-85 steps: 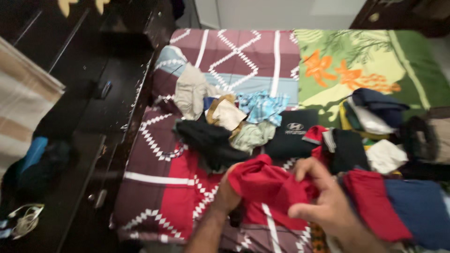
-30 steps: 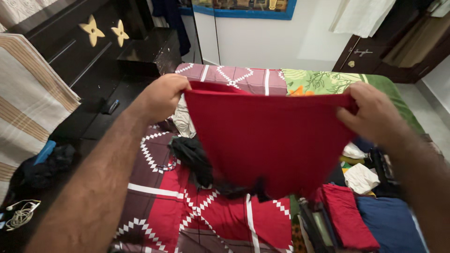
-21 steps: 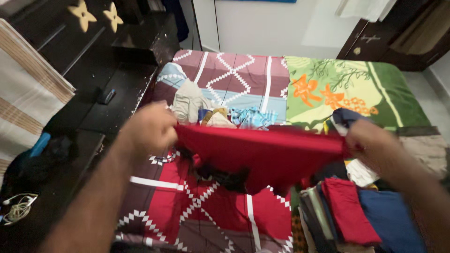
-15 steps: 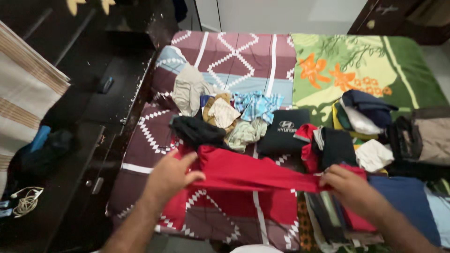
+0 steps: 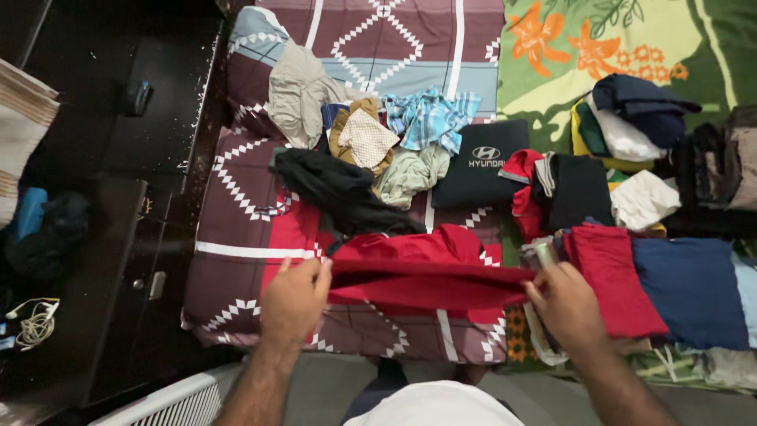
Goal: The person folds several shirts and trousers by hand on a bed, placing them into neat stacks.
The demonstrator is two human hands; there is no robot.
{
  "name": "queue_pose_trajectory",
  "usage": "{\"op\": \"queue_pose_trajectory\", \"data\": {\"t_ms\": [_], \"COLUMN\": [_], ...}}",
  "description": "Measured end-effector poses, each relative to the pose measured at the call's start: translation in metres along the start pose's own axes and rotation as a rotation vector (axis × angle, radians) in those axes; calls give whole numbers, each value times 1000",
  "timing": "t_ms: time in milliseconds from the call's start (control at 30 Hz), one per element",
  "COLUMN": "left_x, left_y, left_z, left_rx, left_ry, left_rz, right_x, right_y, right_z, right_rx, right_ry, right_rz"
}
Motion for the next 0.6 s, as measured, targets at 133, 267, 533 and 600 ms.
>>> {"op": "queue_pose_trajectory", "data": {"t_ms": [133, 267, 533, 600], "left_x": [32, 29, -4, -46], "left_y": [13, 17, 66, 44], "left_z": [0, -5, -4, -5], "left_rx": [84, 46, -132, 23], "left_ry": [127, 125, -195, -597], "left_rz": [-39, -445, -182, 413], "right_x": [10, -22, -55, -32], "right_y": [-9, 23, 16, 0], "right_z": [12, 10, 3, 15], "right_rx": [71, -120, -680, -458], "right_ry": [65, -75, 59, 19], "right_rz": [130, 392, 1646, 1426]}}
Point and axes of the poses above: each hand's wrist, its own z-axis towards the middle knuckle, its own x-axis out of the back of the hand, y = z × x, the point moved 9 cm from there along z, towards the middle knuckle, and after that the axes turned 12 degrees about x, right-handed, at the moved point
